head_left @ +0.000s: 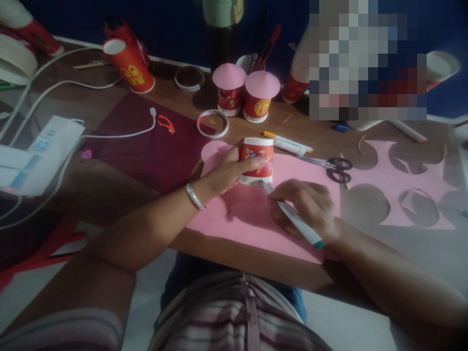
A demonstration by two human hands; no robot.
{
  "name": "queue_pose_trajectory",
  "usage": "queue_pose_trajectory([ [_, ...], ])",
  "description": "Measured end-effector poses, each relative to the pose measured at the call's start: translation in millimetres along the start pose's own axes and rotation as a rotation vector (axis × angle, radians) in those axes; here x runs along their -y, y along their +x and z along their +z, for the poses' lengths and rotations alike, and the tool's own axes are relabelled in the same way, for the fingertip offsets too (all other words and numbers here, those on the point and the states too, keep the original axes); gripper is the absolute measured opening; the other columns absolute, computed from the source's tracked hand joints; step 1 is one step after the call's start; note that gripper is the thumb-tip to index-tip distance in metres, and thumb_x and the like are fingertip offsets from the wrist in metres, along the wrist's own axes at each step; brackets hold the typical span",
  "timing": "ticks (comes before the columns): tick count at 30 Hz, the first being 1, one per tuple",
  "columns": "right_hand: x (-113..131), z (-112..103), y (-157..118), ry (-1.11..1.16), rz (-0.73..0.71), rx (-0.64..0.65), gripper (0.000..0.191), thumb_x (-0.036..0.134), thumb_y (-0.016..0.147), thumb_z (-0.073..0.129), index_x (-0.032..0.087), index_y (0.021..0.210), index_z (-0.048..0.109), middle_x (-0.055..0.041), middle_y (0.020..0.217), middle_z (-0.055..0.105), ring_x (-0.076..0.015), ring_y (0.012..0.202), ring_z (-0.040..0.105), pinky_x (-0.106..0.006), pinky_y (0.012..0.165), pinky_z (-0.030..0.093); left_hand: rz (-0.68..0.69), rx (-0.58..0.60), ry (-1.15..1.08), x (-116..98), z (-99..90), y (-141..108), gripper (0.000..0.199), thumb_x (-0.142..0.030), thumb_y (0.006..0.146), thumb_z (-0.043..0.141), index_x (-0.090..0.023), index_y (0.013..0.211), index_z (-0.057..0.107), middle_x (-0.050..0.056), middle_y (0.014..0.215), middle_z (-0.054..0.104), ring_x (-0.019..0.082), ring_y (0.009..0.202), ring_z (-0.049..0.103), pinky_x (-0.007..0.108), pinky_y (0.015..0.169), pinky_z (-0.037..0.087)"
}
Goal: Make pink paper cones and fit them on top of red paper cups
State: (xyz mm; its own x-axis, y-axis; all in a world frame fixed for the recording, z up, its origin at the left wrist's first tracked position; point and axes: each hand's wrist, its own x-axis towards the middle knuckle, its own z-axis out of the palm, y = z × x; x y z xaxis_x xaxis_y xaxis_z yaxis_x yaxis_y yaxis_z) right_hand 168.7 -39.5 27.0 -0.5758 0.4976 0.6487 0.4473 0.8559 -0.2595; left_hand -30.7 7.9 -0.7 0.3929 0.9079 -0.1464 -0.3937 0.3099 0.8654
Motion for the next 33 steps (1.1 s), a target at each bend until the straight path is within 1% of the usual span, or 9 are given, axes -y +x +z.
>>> queue_pose_trajectory([
  [5, 1.4, 3.1, 0.1, 0.019, -0.008, 0.000, 0.016, 0.006, 0.091, 0.063, 0.020, 0.095, 0.058, 0.0004, 0.072, 0.069, -0.0124, 0.058, 0.065, -0.025, 0.052, 0.052, -0.008, 0.000, -0.002, 1.6, -1.8, 0.1, 0.050, -0.031, 0.073, 0.088, -0.017, 0.113, 0.061, 0.006, 0.102, 0.075, 0.019, 0.090, 0.072, 0.029, 0.075, 0.054],
  [9, 2.2, 1.1, 0.8, 0.011, -0.023, -0.011, 0.016, 0.007, 0.091, 0.063, 0.020, 0.096, 0.058, 0.0011, 0.073, 0.069, -0.0122, 0.058, 0.065, -0.025, 0.053, 0.052, -0.003, 0.003, 0.004, 2.0, -2.3, 0.1, 0.048, -0.031, 0.074, 0.087, -0.017, 0.112, 0.061, 0.006, 0.103, 0.075, 0.020, 0.093, 0.072, 0.029, 0.074, 0.055],
  [14, 2.6, -2.3, 1.9, 0.026, -0.039, 0.012, 0.018, 0.004, 0.088, 0.066, 0.019, 0.096, 0.060, -0.0003, 0.073, 0.071, -0.0133, 0.059, 0.068, -0.025, 0.053, 0.053, -0.001, 0.016, 0.013, 2.2, -2.4, 0.4, 0.047, -0.034, 0.077, 0.086, -0.016, 0.114, 0.062, 0.007, 0.104, 0.075, 0.018, 0.090, 0.072, 0.029, 0.075, 0.056],
  [19, 1.8, 1.6, 0.6, 0.016, -0.044, 0.002, 0.017, 0.004, 0.088, 0.065, 0.018, 0.094, 0.058, -0.0007, 0.071, 0.069, -0.0132, 0.057, 0.067, -0.025, 0.053, 0.052, 0.003, 0.002, 0.031, 2.9, -2.8, 0.3, 0.050, -0.033, 0.078, 0.086, -0.017, 0.118, 0.061, 0.007, 0.105, 0.076, 0.019, 0.093, 0.073, 0.031, 0.079, 0.056],
  [23, 1.0, 3.1, 0.1, 0.001, -0.045, -0.001, 0.016, 0.005, 0.090, 0.064, 0.019, 0.095, 0.058, 0.0002, 0.072, 0.069, -0.0119, 0.058, 0.065, -0.024, 0.052, 0.051, -0.010, 0.006, 0.027, 2.3, -2.2, 0.1, 0.048, -0.033, 0.078, 0.086, -0.017, 0.116, 0.061, 0.008, 0.106, 0.076, 0.019, 0.092, 0.072, 0.030, 0.077, 0.055],
  [28, -0.4, 2.7, 0.8, -0.007, -0.050, -0.002, 0.019, 0.003, 0.088, 0.066, 0.019, 0.096, 0.058, 0.0000, 0.072, 0.069, -0.0122, 0.057, 0.065, -0.025, 0.052, 0.051, -0.005, 0.004, 0.020, 2.1, -1.5, -0.2, 0.048, -0.032, 0.077, 0.088, -0.017, 0.114, 0.061, 0.006, 0.104, 0.075, 0.016, 0.085, 0.070, 0.028, 0.075, 0.055],
  [33, -1.6, 5.1, -1.0, -0.013, -0.050, -0.013, 0.020, 0.003, 0.088, 0.067, 0.019, 0.098, 0.059, -0.0008, 0.075, 0.072, -0.0131, 0.060, 0.068, -0.025, 0.054, 0.052, -0.019, 0.008, 0.040, 3.1, -2.7, -0.5, 0.047, -0.033, 0.079, 0.087, -0.017, 0.115, 0.062, 0.006, 0.103, 0.074, 0.018, 0.089, 0.071, 0.030, 0.078, 0.055],
])
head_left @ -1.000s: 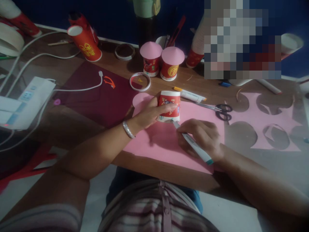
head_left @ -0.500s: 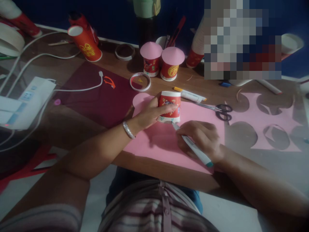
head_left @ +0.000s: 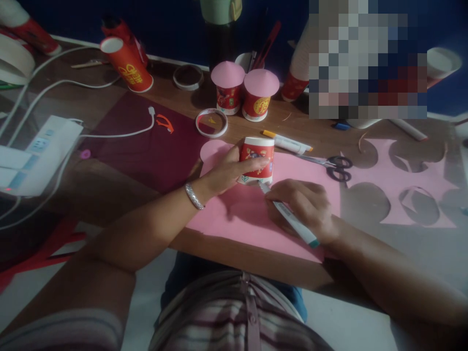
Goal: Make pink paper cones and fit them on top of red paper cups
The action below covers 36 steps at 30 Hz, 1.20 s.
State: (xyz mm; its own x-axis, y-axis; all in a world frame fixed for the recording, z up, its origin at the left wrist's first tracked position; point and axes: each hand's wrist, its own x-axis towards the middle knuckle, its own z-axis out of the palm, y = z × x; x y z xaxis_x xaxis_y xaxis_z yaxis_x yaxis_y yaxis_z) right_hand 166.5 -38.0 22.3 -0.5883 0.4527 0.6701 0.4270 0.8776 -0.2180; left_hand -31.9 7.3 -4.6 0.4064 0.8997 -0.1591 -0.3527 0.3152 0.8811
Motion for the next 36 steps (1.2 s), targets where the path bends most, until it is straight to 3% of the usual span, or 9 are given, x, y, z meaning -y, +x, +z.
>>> queue_pose_trajectory([
  [15, -0.4, -0.7, -0.2, 0.046, -0.005, 0.027, 0.018, 0.004, 0.089, 0.064, 0.019, 0.097, 0.058, -0.0004, 0.076, 0.071, -0.0131, 0.062, 0.069, -0.024, 0.055, 0.052, 0.044, 0.012, 0.021, 3.5, -2.0, 1.7, 0.041, -0.032, 0.082, 0.084, -0.016, 0.114, 0.063, 0.007, 0.106, 0.073, 0.018, 0.095, 0.070, 0.033, 0.085, 0.057],
  [24, 1.2, -5.2, 3.7, 0.010, 0.016, 0.046, 0.017, 0.006, 0.090, 0.061, 0.021, 0.096, 0.058, 0.0004, 0.072, 0.069, -0.0120, 0.055, 0.063, -0.025, 0.051, 0.050, 0.021, -0.001, 0.011, 0.7, -0.4, 0.8, 0.045, -0.032, 0.078, 0.087, -0.017, 0.113, 0.062, 0.006, 0.103, 0.074, 0.016, 0.087, 0.070, 0.031, 0.079, 0.056],
  [36, 1.8, -4.7, 3.4, 0.031, 0.011, 0.046, 0.017, 0.004, 0.089, 0.061, 0.020, 0.095, 0.057, 0.0011, 0.072, 0.068, -0.0122, 0.057, 0.066, -0.024, 0.052, 0.051, 0.038, 0.012, -0.004, 1.7, -1.7, 1.5, 0.044, -0.030, 0.080, 0.086, -0.016, 0.115, 0.062, 0.005, 0.103, 0.073, 0.016, 0.087, 0.070, 0.030, 0.079, 0.056],
])
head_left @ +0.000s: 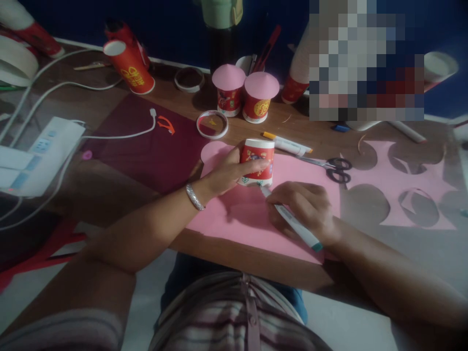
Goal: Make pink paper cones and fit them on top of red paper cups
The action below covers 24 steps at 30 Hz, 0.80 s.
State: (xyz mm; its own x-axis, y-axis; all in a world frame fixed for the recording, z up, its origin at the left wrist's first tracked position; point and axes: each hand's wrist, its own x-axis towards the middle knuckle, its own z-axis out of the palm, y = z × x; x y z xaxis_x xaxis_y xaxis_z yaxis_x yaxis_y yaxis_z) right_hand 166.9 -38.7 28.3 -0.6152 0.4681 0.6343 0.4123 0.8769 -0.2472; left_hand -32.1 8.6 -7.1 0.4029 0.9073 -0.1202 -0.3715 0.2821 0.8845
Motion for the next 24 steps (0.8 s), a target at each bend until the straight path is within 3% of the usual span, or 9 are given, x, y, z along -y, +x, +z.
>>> queue_pose_trajectory([
  [6, 2.2, -6.4, 1.4, 0.025, 0.003, -0.031, 0.020, 0.004, 0.087, 0.065, 0.021, 0.095, 0.059, 0.0009, 0.072, 0.069, -0.0143, 0.058, 0.068, -0.026, 0.053, 0.054, -0.006, 0.000, 0.027, 0.9, -0.7, -0.1, 0.046, -0.034, 0.079, 0.087, -0.016, 0.115, 0.064, 0.006, 0.105, 0.074, 0.019, 0.091, 0.072, 0.035, 0.084, 0.056],
  [16, -0.9, -5.1, 3.0, 0.018, -0.007, -0.021, 0.021, 0.003, 0.088, 0.066, 0.020, 0.097, 0.058, -0.0003, 0.072, 0.070, -0.0140, 0.058, 0.067, -0.026, 0.052, 0.053, -0.046, -0.016, -0.009, -2.4, 1.6, -1.0, 0.049, -0.034, 0.076, 0.089, -0.017, 0.114, 0.062, 0.004, 0.097, 0.073, 0.016, 0.084, 0.069, 0.030, 0.077, 0.055],
  [24, -2.7, -2.7, 2.2, -0.007, -0.019, -0.024, 0.021, 0.002, 0.087, 0.067, 0.019, 0.095, 0.058, -0.0002, 0.072, 0.070, -0.0130, 0.057, 0.066, -0.026, 0.051, 0.052, -0.047, -0.020, -0.003, -2.0, 2.0, -0.7, 0.049, -0.033, 0.076, 0.089, -0.017, 0.113, 0.062, 0.006, 0.105, 0.073, 0.015, 0.084, 0.068, 0.027, 0.073, 0.055],
])
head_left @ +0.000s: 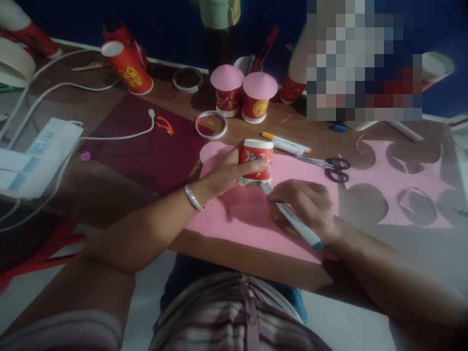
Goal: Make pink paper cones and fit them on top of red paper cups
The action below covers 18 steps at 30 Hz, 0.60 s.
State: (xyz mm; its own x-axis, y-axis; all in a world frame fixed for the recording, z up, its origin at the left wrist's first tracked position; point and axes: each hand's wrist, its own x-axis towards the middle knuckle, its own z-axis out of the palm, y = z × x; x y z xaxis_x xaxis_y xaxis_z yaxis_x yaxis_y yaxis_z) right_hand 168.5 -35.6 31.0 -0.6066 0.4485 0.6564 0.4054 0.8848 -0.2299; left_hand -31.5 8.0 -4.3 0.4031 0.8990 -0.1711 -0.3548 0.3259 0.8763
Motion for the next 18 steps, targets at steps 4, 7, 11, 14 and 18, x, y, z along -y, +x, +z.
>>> queue_pose_trajectory([
  [4, 0.2, 0.4, 0.0, -0.015, 0.009, 0.012, 0.018, 0.003, 0.090, 0.064, 0.020, 0.095, 0.058, 0.0011, 0.072, 0.069, -0.0113, 0.056, 0.064, -0.024, 0.052, 0.051, -0.011, -0.002, 0.006, 0.4, 0.2, 0.2, 0.053, -0.033, 0.075, 0.089, -0.017, 0.116, 0.061, 0.006, 0.104, 0.073, 0.015, 0.083, 0.069, 0.026, 0.072, 0.055],
  [7, 0.5, 0.0, 0.5, -0.004, 0.008, 0.008, 0.018, 0.002, 0.089, 0.064, 0.018, 0.094, 0.057, 0.0004, 0.071, 0.068, -0.0121, 0.056, 0.065, -0.025, 0.051, 0.051, -0.004, -0.002, 0.027, 1.2, -0.6, 0.2, 0.051, -0.034, 0.077, 0.088, -0.017, 0.116, 0.061, 0.006, 0.104, 0.074, 0.015, 0.085, 0.070, 0.027, 0.073, 0.055],
  [11, 0.8, -0.2, 0.9, -0.009, 0.004, 0.008, 0.020, 0.002, 0.088, 0.066, 0.019, 0.095, 0.056, -0.0002, 0.071, 0.068, -0.0129, 0.056, 0.066, -0.025, 0.051, 0.052, 0.010, 0.000, 0.025, 0.9, -0.4, 0.0, 0.049, -0.034, 0.078, 0.088, -0.017, 0.116, 0.061, 0.004, 0.098, 0.073, 0.015, 0.083, 0.070, 0.027, 0.072, 0.055],
  [14, 0.4, 0.7, 0.3, -0.019, -0.001, 0.008, 0.021, 0.002, 0.089, 0.065, 0.019, 0.096, 0.056, 0.0002, 0.071, 0.069, -0.0125, 0.056, 0.066, -0.025, 0.052, 0.052, 0.012, -0.007, 0.031, -0.6, 1.0, -0.5, 0.049, -0.034, 0.076, 0.089, -0.017, 0.114, 0.062, 0.004, 0.098, 0.072, 0.015, 0.083, 0.070, 0.027, 0.073, 0.055],
  [18, -1.0, 2.0, -1.1, -0.029, -0.003, 0.000, 0.019, 0.004, 0.090, 0.064, 0.021, 0.097, 0.057, 0.0017, 0.073, 0.070, -0.0114, 0.057, 0.066, -0.024, 0.052, 0.051, -0.010, 0.002, 0.040, -1.0, 0.6, -1.0, 0.049, -0.034, 0.078, 0.088, -0.016, 0.115, 0.061, 0.004, 0.098, 0.072, 0.015, 0.083, 0.070, 0.026, 0.069, 0.055],
])
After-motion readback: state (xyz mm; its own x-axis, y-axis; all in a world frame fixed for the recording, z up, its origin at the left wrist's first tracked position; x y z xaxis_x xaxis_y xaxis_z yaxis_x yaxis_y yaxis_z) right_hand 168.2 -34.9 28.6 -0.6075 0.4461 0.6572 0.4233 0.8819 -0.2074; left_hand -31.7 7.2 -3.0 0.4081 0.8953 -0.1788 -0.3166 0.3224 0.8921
